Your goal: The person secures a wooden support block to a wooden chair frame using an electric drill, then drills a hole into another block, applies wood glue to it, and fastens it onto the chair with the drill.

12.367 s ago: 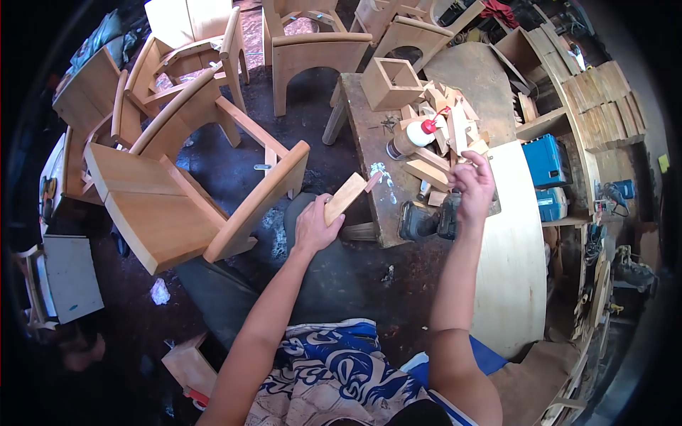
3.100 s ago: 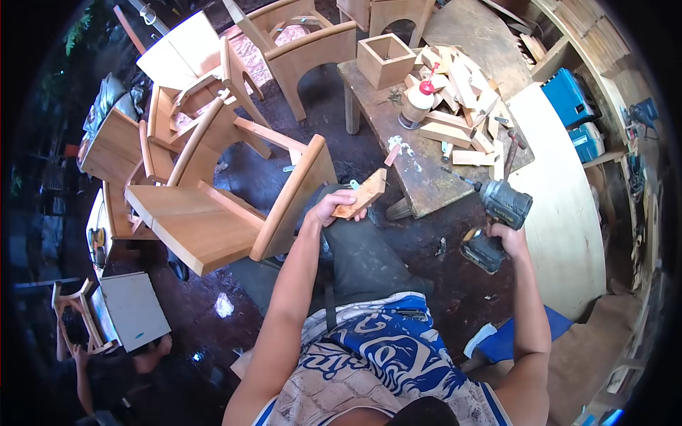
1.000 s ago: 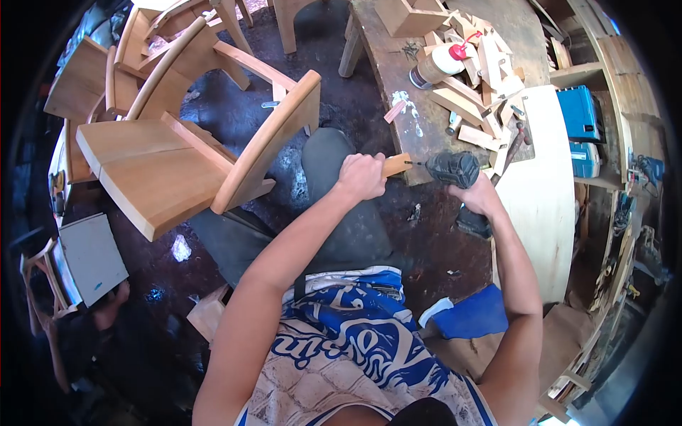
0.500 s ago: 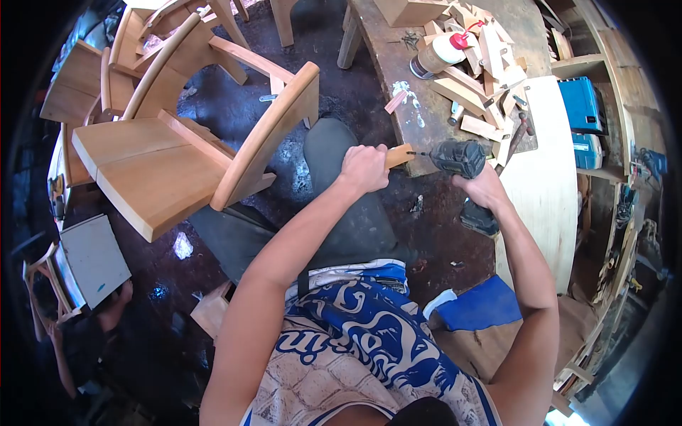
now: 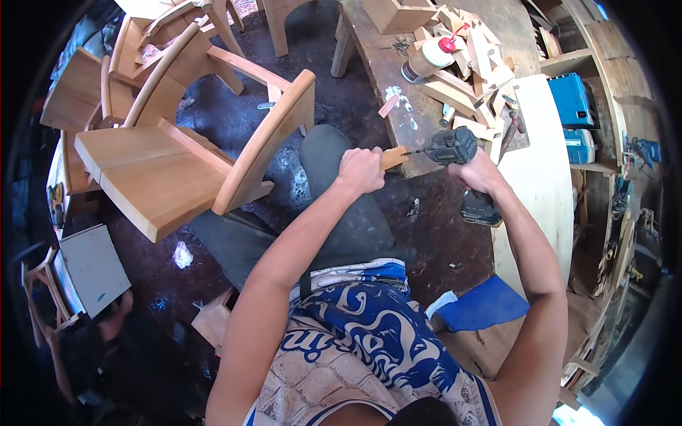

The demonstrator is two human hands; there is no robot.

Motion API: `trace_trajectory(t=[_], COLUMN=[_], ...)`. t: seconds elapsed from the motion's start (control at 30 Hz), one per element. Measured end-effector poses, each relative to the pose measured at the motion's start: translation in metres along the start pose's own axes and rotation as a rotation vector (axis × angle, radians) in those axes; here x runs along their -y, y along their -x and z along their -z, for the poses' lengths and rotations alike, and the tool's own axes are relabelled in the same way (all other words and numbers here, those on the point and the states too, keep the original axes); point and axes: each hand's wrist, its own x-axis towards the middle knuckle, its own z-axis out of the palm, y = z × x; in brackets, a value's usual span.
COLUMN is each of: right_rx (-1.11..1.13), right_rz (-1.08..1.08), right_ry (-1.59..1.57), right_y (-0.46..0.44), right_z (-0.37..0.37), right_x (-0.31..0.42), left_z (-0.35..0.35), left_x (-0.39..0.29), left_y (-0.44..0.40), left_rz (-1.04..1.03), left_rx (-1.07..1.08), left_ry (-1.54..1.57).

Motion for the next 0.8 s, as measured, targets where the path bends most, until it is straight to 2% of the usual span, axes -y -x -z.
trace_trajectory(t=[0.03, 0.1, 0.2, 0.27, 0.37, 0.47, 0.53, 0.57, 0.6, 0.67, 0.7, 0.73, 0.8], right_rx=[0.021, -0.013, 0.047, 0.037, 0.06, -0.032, -0.151, -0.207, -0.216, -0.241, -0.286, -0.283, -0.435], right_rz=[-0.033, 0.076, -0.037, 0.01, 0.0, 0.011, 0.008, 0.097, 0.106, 0.138, 0.089, 0.102, 0.086], right_ry=[-0.024, -0.003, -0.112, -0.137, -0.319, -0.523, -0.72, -0.816, -0.824, -0.996, -1.045, -1.054, -1.141], right_y=[0.001, 0.006, 0.007, 0.001, 0.014, 0.036, 0.054, 0.059, 0.063, 0.067, 0.069, 0.068, 0.062], right_z=[0.002, 0.006, 0.01, 0.006, 0.006, 0.009, 0.011, 0.008, 0.005, -0.005, -0.011, -0.019, -0.034], right_x=[0.002, 0.002, 0.004, -0.009, -0.013, -0.017, -0.026, -0.035, -0.047, -0.067, -0.071, -0.073, -0.075], left_z=[0.0, -0.002, -0.003, 0.0, 0.007, 0.016, 0.028, 0.032, 0.032, 0.03, 0.029, 0.025, 0.021], left_x=[0.0, 0.003, 0.004, 0.005, 0.004, 0.007, 0.015, 0.022, 0.031, 0.053, 0.066, 0.073, 0.083], left_y=[0.0, -0.001, 0.0, 0.0, 0.002, 0.003, 0.006, 0.008, 0.006, 0.007, 0.005, 0.006, 0.01], left_rz=[-0.002, -0.016, -0.031, -0.034, -0.007, 0.051, 0.088, 0.108, 0.101, 0.068, 0.115, 0.119, 0.057], left_rx=[-0.011, -0.003, 0.007, 0.014, 0.074, 0.095, 0.135, 0.149, 0.145, 0.399, 0.493, 0.485, 0.489], left_ry=[0.0, -0.007, -0.026, -0.038, -0.045, 0.039, 0.296, 0.424, 0.411, 1.05, 1.148, 1.135, 1.53])
